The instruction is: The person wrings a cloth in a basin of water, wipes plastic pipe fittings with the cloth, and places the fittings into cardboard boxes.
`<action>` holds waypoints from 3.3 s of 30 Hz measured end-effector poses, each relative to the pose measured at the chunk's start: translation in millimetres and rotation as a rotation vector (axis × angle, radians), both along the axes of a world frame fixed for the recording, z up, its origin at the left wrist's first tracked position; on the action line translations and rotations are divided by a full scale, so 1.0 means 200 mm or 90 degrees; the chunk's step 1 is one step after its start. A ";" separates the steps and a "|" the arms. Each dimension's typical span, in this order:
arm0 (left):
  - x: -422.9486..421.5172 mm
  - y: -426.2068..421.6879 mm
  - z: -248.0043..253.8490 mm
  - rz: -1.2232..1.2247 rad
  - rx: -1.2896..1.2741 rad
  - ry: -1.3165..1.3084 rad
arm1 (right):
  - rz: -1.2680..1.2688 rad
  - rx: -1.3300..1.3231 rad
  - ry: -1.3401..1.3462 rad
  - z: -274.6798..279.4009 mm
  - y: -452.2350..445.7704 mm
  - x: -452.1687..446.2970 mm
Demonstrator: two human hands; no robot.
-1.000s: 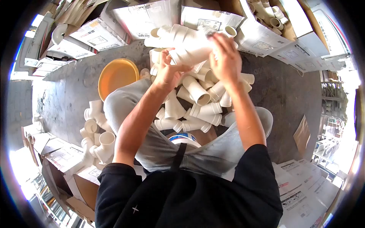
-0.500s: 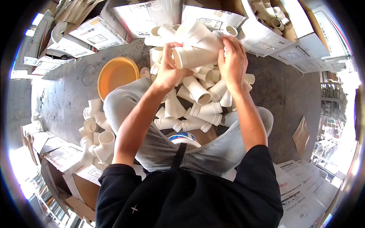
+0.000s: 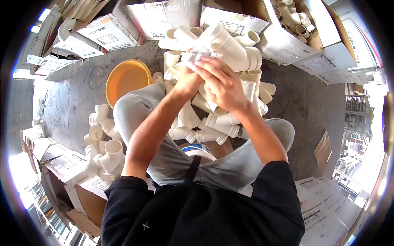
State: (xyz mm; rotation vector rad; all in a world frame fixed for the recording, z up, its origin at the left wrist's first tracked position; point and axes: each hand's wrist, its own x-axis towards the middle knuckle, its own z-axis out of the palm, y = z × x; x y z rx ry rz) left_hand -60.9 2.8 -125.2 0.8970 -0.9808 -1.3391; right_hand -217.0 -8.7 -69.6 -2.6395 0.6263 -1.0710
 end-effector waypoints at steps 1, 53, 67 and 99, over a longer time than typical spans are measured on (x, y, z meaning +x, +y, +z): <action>0.00 -0.01 0.00 -0.014 0.038 0.092 | -0.020 -0.054 0.019 -0.03 -0.04 -0.02; -0.01 0.04 0.15 -0.015 0.091 0.006 | -0.266 0.029 -0.122 0.02 -0.27 -0.30; -0.10 0.10 0.09 0.023 -0.159 -0.378 | -0.479 0.297 -0.015 -0.06 -0.41 -0.42; -0.08 0.04 0.06 0.149 -0.017 -0.340 | -0.386 -0.071 0.093 -0.14 -0.30 -0.28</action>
